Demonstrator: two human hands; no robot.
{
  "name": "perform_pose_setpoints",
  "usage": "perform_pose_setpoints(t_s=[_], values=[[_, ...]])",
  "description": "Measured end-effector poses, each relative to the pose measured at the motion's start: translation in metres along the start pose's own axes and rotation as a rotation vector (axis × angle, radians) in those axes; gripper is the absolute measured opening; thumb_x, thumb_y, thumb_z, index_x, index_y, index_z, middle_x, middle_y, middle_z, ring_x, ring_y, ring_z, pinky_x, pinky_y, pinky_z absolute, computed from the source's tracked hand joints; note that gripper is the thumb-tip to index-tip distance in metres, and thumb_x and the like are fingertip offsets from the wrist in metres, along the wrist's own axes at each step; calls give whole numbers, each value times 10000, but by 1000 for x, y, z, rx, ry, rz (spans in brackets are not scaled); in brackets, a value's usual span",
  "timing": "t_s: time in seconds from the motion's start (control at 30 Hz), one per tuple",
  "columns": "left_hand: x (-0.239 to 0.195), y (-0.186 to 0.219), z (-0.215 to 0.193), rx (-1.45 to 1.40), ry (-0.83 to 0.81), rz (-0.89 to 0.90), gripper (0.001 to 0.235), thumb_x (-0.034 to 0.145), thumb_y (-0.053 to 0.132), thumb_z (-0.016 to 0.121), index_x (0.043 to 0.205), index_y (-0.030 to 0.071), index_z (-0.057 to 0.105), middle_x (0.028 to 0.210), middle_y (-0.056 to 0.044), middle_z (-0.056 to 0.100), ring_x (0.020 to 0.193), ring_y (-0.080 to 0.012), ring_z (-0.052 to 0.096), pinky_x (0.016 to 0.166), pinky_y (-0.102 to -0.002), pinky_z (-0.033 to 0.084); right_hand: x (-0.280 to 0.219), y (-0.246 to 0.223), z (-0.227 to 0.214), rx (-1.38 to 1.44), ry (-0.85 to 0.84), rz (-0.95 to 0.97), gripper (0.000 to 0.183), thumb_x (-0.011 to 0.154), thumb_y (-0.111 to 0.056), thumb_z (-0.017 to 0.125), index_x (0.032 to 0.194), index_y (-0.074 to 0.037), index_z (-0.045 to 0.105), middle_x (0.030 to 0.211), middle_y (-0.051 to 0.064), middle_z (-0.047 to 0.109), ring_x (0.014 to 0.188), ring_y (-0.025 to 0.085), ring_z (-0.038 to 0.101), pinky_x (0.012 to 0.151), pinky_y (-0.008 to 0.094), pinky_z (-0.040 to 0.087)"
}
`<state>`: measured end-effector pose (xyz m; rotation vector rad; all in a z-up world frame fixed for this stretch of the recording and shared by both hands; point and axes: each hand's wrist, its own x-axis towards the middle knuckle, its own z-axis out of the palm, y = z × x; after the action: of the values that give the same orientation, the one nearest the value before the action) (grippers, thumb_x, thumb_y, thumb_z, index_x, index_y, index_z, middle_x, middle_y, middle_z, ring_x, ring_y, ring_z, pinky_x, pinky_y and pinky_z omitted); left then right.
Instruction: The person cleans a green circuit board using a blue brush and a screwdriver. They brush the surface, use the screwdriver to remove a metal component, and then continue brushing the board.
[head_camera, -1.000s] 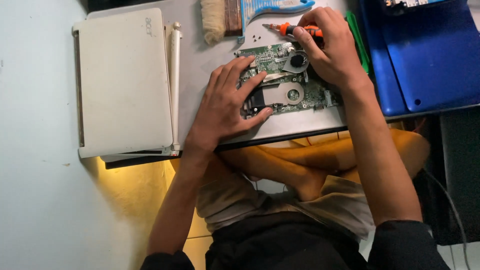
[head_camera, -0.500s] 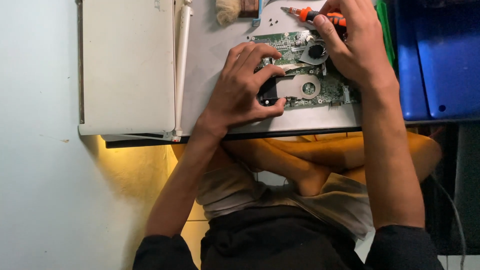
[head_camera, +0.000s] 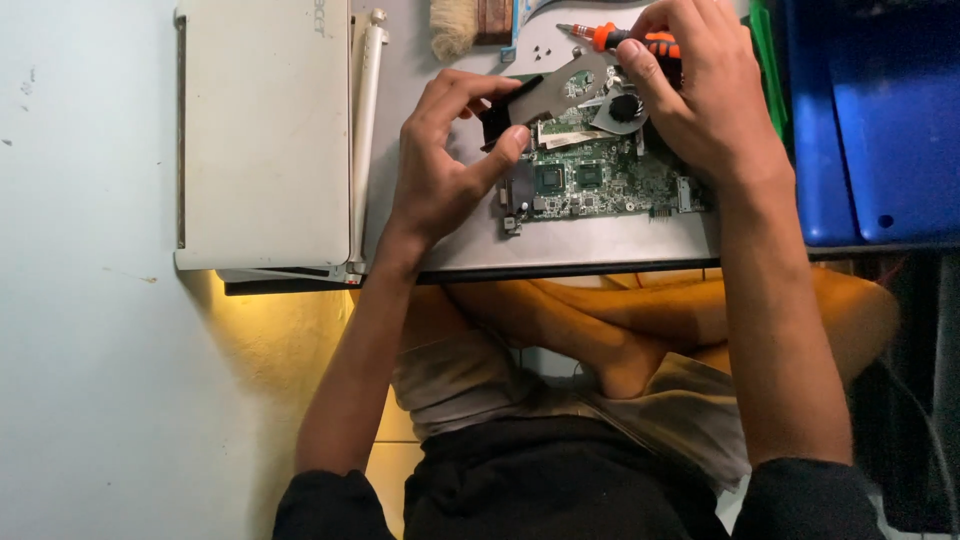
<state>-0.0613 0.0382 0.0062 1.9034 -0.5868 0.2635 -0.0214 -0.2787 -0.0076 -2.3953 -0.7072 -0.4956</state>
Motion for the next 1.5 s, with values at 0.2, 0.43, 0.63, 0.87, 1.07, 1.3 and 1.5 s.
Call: perform_pose_setpoints(t_s=[0.2, 0.43, 0.63, 0.87, 1.07, 1.3, 1.5], values=[[27, -13, 0, -314, -38, -344, 471, 1089, 450, 633, 1243, 67, 861, 1148, -62, 800, 1030, -187, 663, 935, -330, 523, 2, -4, -2, -16, -65, 130, 356, 1381, -350, 539, 1427, -34, 695, 1392, 182, 655, 1284, 417, 608, 1042, 541, 367], [83, 1, 16, -391, -75, -544, 509, 1047, 606, 555, 815, 173, 688, 772, 27, 696, 737, -133, 710, 676, -285, 708, 7, -21, -14, 83, 13, 150, 597, 1384, -477, 305, 1442, -39, 707, 1397, 183, 647, 1296, 365, 574, 1094, 507, 327], [131, -8, 32, -407, -232, -486, 441, 1091, 541, 543, 1042, 142, 723, 792, 56, 627, 693, -67, 584, 613, -267, 632, 7, -15, -8, 129, 53, 155, 462, 1382, -380, 412, 1396, -73, 757, 1289, 100, 751, 1215, 301, 675, 1079, 480, 343], [128, -24, 38, -478, -248, -565, 826, 916, 855, 387, 1142, 123, 695, 836, 4, 725, 620, -108, 612, 556, -248, 480, 9, -19, -6, 293, 187, 243, 279, 1352, -160, 631, 1192, 6, 787, 1190, 140, 730, 1176, 284, 653, 1030, 425, 477], [83, 19, 5, 71, 70, -160, 388, 1211, 483, 497, 1454, 199, 600, 1052, -43, 868, 883, -169, 762, 724, -341, 596, 5, -5, 1, 284, 297, 406, 308, 1354, -157, 606, 1135, 12, 742, 1176, 109, 663, 1091, 213, 625, 958, 361, 478], [-7, 8, 21, 335, -43, 268, 79, 1146, 180, 709, 1120, 132, 766, 990, -45, 750, 942, -255, 674, 954, -450, 468, -7, 22, 8, 120, 259, 420, 310, 1381, -116, 633, 1107, 6, 713, 1161, 124, 677, 1075, 249, 649, 956, 393, 495], [-8, 18, 24, 300, -75, 232, 71, 1116, 165, 785, 1102, 95, 794, 1058, -75, 739, 1035, -296, 671, 969, -479, 473, -9, 30, 9, 9, 291, 450, 330, 1406, -98, 676, 1097, 8, 721, 1137, 114, 645, 1010, 233, 611, 864, 390, 472]])
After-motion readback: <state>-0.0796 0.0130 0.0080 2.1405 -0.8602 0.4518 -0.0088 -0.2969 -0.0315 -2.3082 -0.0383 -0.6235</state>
